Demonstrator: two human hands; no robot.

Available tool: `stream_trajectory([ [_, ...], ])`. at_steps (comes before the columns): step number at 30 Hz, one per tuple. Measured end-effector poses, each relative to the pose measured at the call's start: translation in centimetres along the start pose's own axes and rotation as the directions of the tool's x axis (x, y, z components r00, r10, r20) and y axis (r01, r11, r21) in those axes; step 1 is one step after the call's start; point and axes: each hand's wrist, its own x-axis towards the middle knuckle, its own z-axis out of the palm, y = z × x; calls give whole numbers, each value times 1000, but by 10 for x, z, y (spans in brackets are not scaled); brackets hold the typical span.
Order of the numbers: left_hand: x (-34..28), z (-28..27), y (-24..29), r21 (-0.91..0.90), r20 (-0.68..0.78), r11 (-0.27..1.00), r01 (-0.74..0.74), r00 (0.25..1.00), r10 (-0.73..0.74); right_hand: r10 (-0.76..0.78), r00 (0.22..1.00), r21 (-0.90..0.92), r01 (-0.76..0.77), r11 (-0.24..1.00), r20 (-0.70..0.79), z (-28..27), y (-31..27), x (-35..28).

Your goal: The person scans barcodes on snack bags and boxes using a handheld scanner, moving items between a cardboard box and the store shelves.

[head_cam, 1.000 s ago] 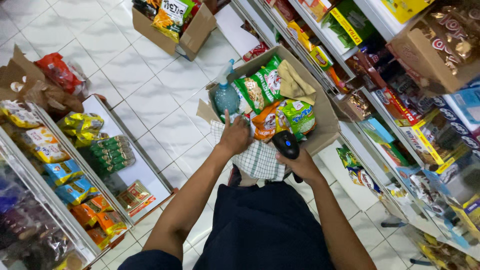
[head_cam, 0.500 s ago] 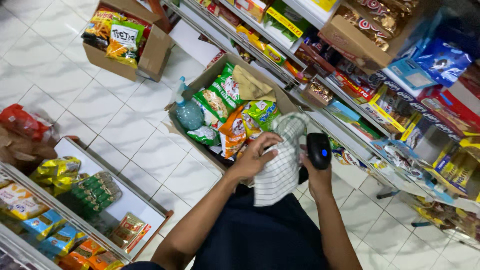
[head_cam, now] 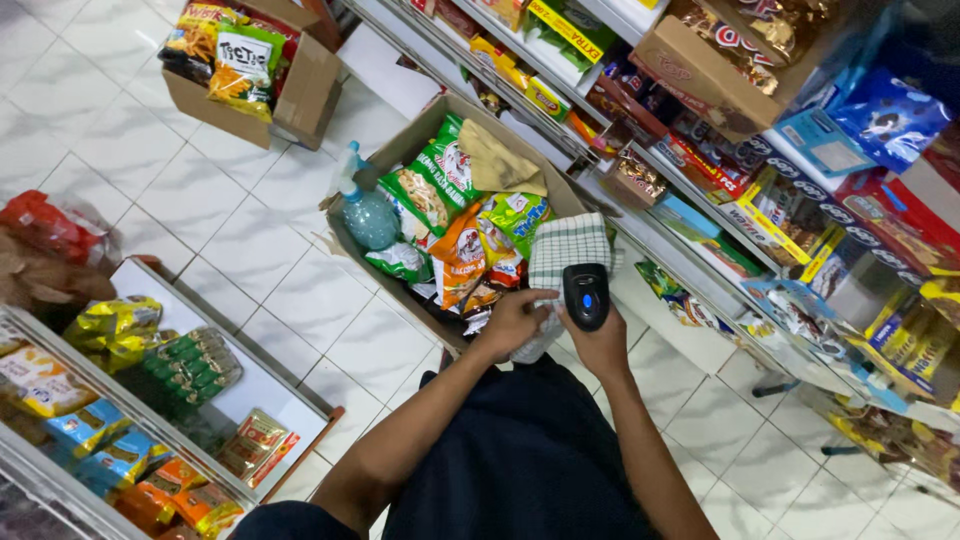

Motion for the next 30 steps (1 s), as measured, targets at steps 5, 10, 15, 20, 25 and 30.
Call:
stream_trajectory([
  [5,-11,-22,-12,215,-249,932,-291,907,340,177,970,-92,-163,982,164,13,-5,4],
  [10,16,-82,-28,578,-532,816,-8,755,384,155,977,-109,-140,984,147,17,-9,9],
  [15,50,-114,-45,625,-529,778,63,767,362,123,983,-71,-114,991,138,20,-11,6],
  [20,72,-130,-56,630,-454,769,108,855,252,197,967,-11,-198,980,162,20,-2,4],
  [25,58,-142,-38,329,-443,931,-160,844,302,358,914,57,-374,926,194,17,8,7],
  [30,4,-144,0,184,-432,923,-338,816,385,273,950,168,-298,940,154,15,-7,11],
])
